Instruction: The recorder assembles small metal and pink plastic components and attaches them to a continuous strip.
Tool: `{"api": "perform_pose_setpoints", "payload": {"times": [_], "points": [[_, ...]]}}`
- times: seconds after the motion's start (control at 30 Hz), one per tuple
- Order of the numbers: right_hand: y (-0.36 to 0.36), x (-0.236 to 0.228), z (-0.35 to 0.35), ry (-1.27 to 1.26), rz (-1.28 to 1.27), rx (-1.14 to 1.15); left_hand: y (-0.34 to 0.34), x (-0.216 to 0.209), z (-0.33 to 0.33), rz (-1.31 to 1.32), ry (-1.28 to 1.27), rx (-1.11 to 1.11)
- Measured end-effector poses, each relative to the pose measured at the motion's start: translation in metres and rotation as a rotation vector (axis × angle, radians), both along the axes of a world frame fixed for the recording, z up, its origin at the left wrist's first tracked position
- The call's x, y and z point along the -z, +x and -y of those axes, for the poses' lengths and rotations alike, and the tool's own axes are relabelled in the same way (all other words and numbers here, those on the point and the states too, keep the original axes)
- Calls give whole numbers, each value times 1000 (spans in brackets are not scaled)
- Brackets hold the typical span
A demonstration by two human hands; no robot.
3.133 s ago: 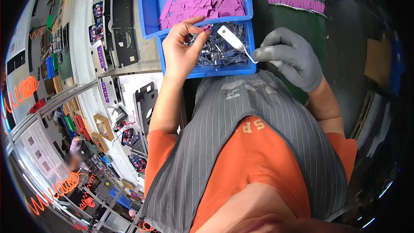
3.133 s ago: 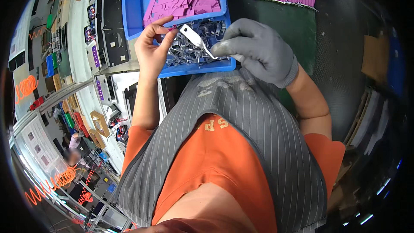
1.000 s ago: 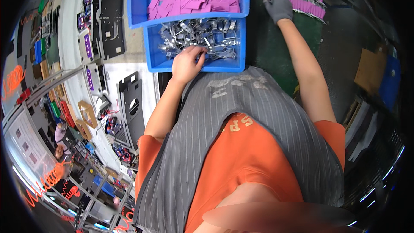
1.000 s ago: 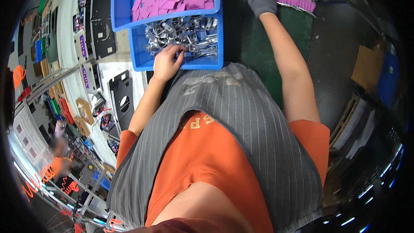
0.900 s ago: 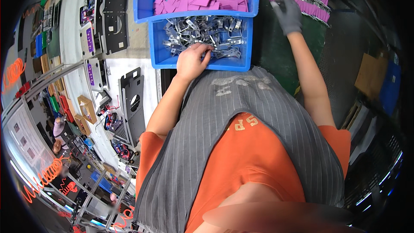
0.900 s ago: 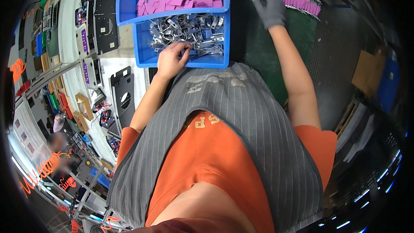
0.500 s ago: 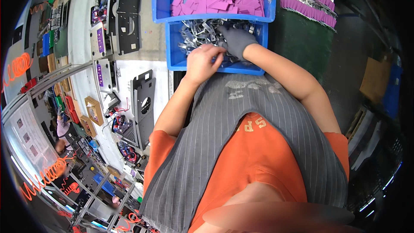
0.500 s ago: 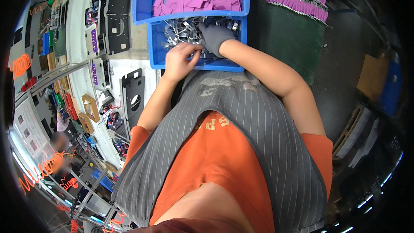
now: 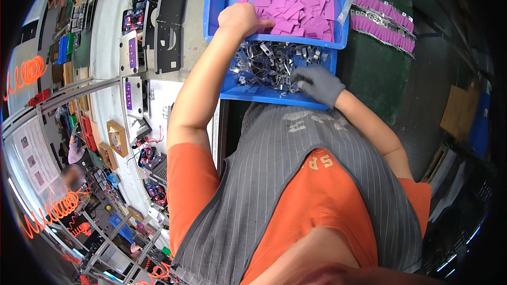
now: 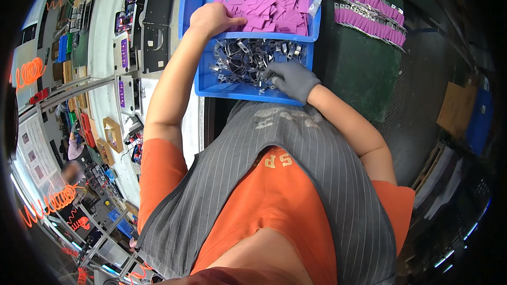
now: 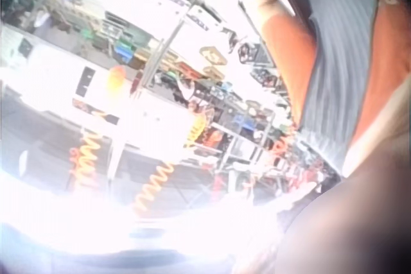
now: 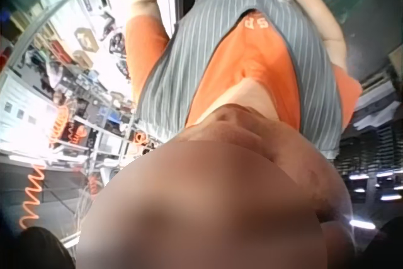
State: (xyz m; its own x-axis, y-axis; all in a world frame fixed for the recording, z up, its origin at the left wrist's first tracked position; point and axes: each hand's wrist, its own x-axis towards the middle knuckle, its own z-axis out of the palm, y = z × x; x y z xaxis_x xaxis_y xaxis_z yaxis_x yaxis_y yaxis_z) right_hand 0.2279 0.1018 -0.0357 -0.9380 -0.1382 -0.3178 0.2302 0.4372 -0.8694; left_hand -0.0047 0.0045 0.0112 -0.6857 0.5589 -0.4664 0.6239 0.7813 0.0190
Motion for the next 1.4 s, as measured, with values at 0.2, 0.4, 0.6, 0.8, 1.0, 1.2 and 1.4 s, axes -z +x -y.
{"api": "perform_pose_setpoints", "payload": {"times": [0.2, 0.4, 0.6, 0.8, 1.0, 1.2, 1.4], "points": [[18, 2, -4, -126, -215, 44, -11, -4, 9, 296, 199, -60], [24, -8, -11, -450, -41, 170, 18, -33, 36, 705, 1055, -341], [42, -72, -46, -658, -146, 325, 78, -50, 63, 645, 1000, -192], [35, -124, -64, -323, -581, 64, 101, -66, 63, 192, 891, 295], [32, -132, -71, -164, -659, -151, 105, -71, 54, 41, 882, 561], [18, -106, -64, -180, -468, -92, 111, -74, 46, 100, 894, 661], [15, -80, -59, 59, -524, -69, 112, -71, 41, 133, 817, 693]]}}
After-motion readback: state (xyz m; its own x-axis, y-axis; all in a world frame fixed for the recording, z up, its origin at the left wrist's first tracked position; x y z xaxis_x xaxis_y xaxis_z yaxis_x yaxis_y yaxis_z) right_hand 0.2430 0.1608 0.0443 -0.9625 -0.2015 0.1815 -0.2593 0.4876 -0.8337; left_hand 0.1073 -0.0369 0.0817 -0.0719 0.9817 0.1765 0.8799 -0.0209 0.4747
